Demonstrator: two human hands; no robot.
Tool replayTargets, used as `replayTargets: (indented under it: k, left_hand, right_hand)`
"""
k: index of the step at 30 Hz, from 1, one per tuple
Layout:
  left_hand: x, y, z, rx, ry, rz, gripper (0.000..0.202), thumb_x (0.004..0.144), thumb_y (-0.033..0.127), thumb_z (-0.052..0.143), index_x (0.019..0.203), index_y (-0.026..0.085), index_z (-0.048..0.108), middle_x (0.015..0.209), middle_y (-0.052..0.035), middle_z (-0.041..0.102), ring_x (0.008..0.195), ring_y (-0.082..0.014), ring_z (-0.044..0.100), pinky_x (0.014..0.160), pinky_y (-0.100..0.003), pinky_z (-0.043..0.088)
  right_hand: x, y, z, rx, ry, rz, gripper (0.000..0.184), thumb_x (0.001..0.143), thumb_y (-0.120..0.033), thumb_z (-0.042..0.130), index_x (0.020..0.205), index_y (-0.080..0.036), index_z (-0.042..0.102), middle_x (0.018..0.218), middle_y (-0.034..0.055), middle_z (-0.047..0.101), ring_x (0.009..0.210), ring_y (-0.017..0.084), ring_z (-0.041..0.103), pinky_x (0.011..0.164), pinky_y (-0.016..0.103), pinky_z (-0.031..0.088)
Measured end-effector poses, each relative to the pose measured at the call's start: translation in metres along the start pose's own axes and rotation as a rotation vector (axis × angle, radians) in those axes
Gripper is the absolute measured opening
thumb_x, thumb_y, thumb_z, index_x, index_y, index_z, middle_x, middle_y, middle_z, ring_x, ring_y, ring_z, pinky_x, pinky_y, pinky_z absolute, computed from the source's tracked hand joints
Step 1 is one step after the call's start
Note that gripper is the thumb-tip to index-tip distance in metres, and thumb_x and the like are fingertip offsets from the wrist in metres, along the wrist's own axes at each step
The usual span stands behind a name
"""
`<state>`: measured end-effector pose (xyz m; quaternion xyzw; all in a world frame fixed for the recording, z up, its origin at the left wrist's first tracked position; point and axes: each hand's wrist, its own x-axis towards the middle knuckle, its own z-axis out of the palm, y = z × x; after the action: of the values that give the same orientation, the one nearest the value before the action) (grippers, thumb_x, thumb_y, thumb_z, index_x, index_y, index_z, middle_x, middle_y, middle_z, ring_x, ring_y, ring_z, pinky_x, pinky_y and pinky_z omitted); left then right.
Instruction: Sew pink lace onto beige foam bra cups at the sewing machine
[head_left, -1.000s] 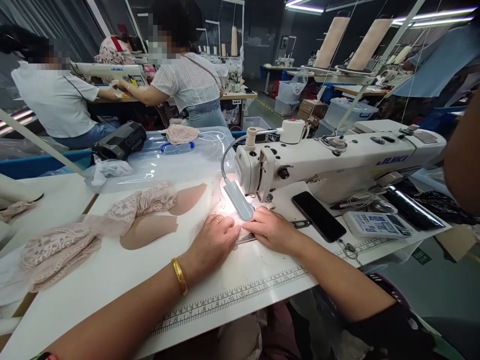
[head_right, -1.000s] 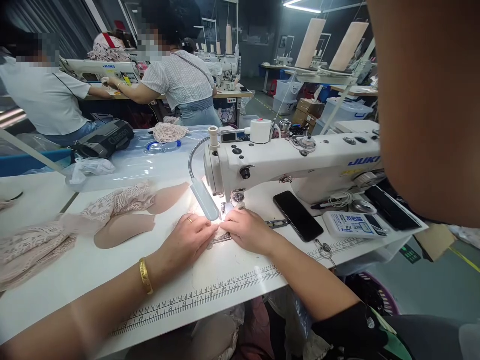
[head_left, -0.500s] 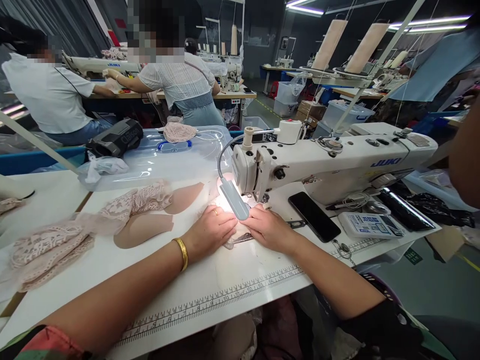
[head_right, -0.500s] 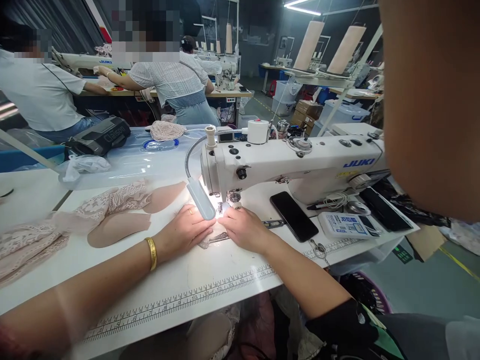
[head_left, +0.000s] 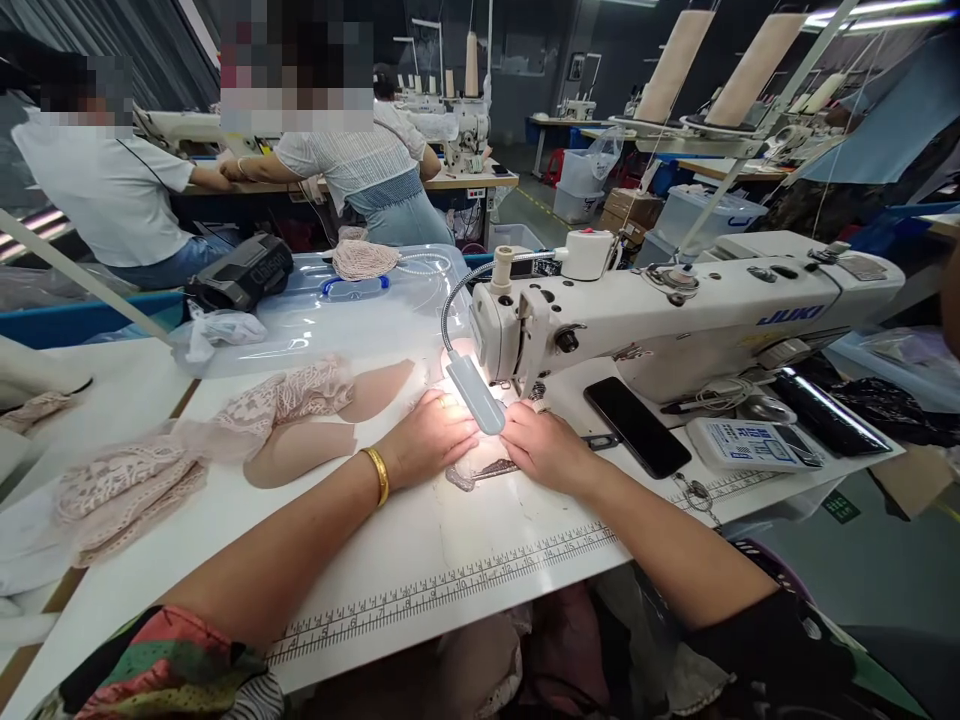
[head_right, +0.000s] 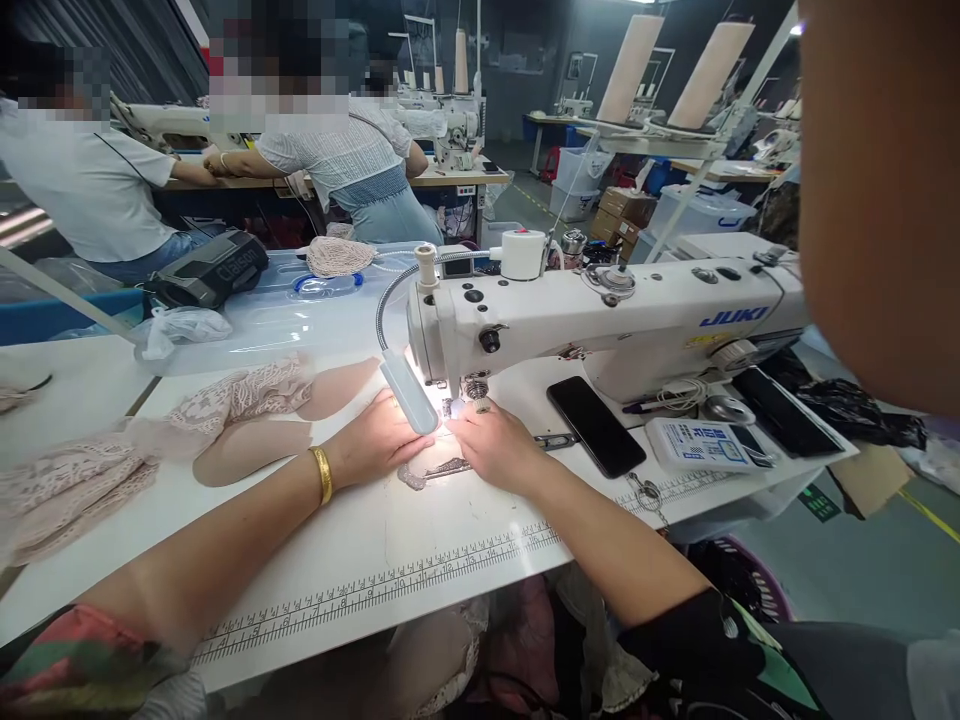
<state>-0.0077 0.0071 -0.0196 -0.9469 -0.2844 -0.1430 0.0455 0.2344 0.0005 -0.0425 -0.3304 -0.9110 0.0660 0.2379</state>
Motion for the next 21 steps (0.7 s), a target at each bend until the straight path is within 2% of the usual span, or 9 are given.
replayTargets:
  k: [7,12,16,21]
  left_hand:
    - [0.0048,-0.0019,-0.0049,0.022,-0.004,0.013,0.027,0.104,0.025,0.046,0.089,0.018,0.068,0.095,-0.0067,0.074,0.097,-0.0258,0.063,0.099,-0.047,0.039]
    - [0.0069,-0.0004,-0.0069,0.054,-0.005,0.033,0.029,0.102,0.02,0.047,0.083,0.02,0.068,0.093,-0.0067,0.073,0.1,-0.027,0.063,0.095,-0.048,0.042]
    - [0.0066,0.0006,-0.0063,0.054,0.019,0.043,0.023,0.099,0.012,0.049,0.09,0.02,0.069,0.096,-0.0056,0.072,0.098,-0.0251,0.063,0.095,-0.045,0.042]
    - [0.0051,0.0009,-0.006,0.035,0.044,0.048,0.026,0.097,0.007,0.049,0.092,0.022,0.069,0.091,-0.0026,0.072,0.096,-0.0227,0.064,0.097,-0.043,0.04]
  right_hand:
    - [0.0011,-0.0011,-0.0001,-0.003,0.002,0.024,0.019,0.092,-0.008,0.05,0.078,-0.02,0.052,0.083,0.0035,0.049,0.072,0.018,0.037,0.057,0.031,0.026]
    - [-0.0024,-0.0008,-0.0004,-0.037,-0.012,0.006,0.017,0.091,-0.006,0.052,0.086,-0.019,0.062,0.085,0.0037,0.052,0.074,0.018,0.039,0.06,0.03,0.029]
    - [-0.0047,-0.0001,-0.0005,-0.033,-0.023,-0.013,0.024,0.09,-0.004,0.052,0.097,-0.02,0.069,0.088,0.0037,0.055,0.076,0.018,0.042,0.062,0.029,0.031]
    - [-0.0052,0.0006,0.001,-0.028,-0.003,-0.02,0.027,0.09,-0.003,0.051,0.097,-0.02,0.07,0.087,0.0039,0.056,0.076,0.018,0.041,0.062,0.029,0.031]
